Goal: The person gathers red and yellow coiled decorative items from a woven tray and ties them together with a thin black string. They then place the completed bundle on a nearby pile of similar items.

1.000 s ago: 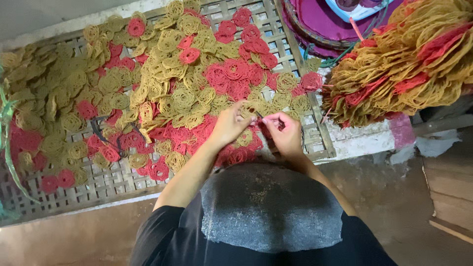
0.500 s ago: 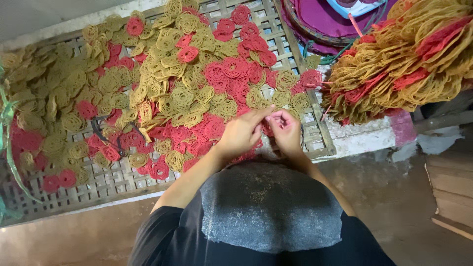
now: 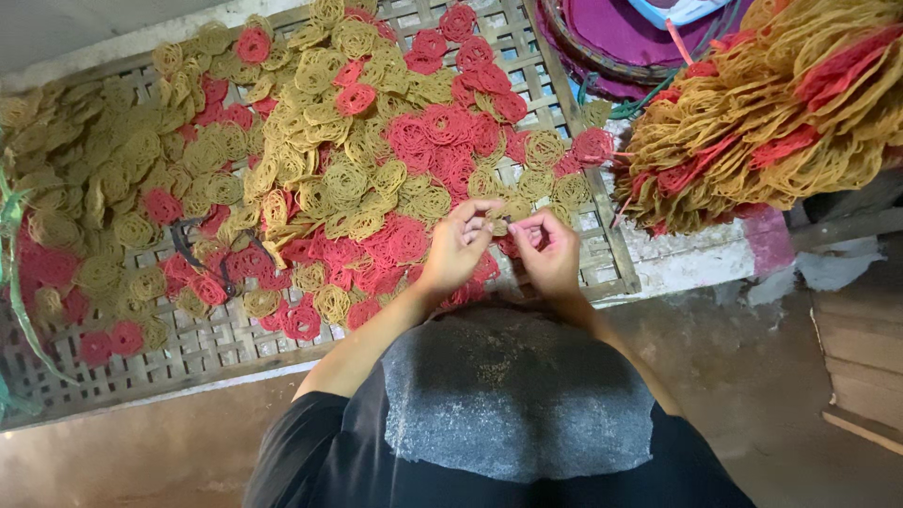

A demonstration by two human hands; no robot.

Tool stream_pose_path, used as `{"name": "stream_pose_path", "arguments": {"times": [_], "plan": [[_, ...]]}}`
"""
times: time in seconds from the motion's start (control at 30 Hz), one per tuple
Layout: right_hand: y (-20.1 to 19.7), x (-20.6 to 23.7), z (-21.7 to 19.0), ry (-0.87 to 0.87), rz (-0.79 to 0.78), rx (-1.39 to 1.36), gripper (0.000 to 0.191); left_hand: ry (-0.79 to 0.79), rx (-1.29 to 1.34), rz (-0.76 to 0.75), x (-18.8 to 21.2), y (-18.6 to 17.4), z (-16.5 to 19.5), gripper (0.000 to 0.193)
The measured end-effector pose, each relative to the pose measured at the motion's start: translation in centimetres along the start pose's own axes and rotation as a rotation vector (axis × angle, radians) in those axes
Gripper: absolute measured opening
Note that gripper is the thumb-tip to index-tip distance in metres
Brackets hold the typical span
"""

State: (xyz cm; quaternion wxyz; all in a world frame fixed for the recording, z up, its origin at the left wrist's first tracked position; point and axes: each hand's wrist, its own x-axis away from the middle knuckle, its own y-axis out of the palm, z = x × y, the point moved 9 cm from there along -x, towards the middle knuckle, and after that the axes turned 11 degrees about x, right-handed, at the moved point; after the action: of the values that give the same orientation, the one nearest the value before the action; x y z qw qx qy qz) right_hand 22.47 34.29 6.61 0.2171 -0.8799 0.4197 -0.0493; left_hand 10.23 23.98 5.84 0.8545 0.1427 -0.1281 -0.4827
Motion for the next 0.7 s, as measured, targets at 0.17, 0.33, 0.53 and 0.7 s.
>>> {"name": "stream_pose_path", "arguments": {"times": [0.17, 0.33, 0.53, 0.7], "plan": [[0.0, -0.1, 0.4, -0.016, 0.017, -0.004, 0.012, 0.046, -0.047, -0.162, 0.2, 1.1, 0.6, 0.032], [0.0, -0.1, -1.4, -0.072, -0.023, -0.09, 0.012, 0.002, -0.249, -0.049, 0.2, 0.8, 2.5, 0.025], [-3.8, 0.9, -8.2, -0.454, 0.161, 0.144, 0.012, 0.444, -0.798, -0.067, 0.8, 4.3, 8.8, 0.016], [-0.8, 0.2, -3.6, -0.062, -0.199, -0.084, 0.022, 0.35, -0.699, -0.181, -1.8, 4.0, 6.7, 0.031]]}}
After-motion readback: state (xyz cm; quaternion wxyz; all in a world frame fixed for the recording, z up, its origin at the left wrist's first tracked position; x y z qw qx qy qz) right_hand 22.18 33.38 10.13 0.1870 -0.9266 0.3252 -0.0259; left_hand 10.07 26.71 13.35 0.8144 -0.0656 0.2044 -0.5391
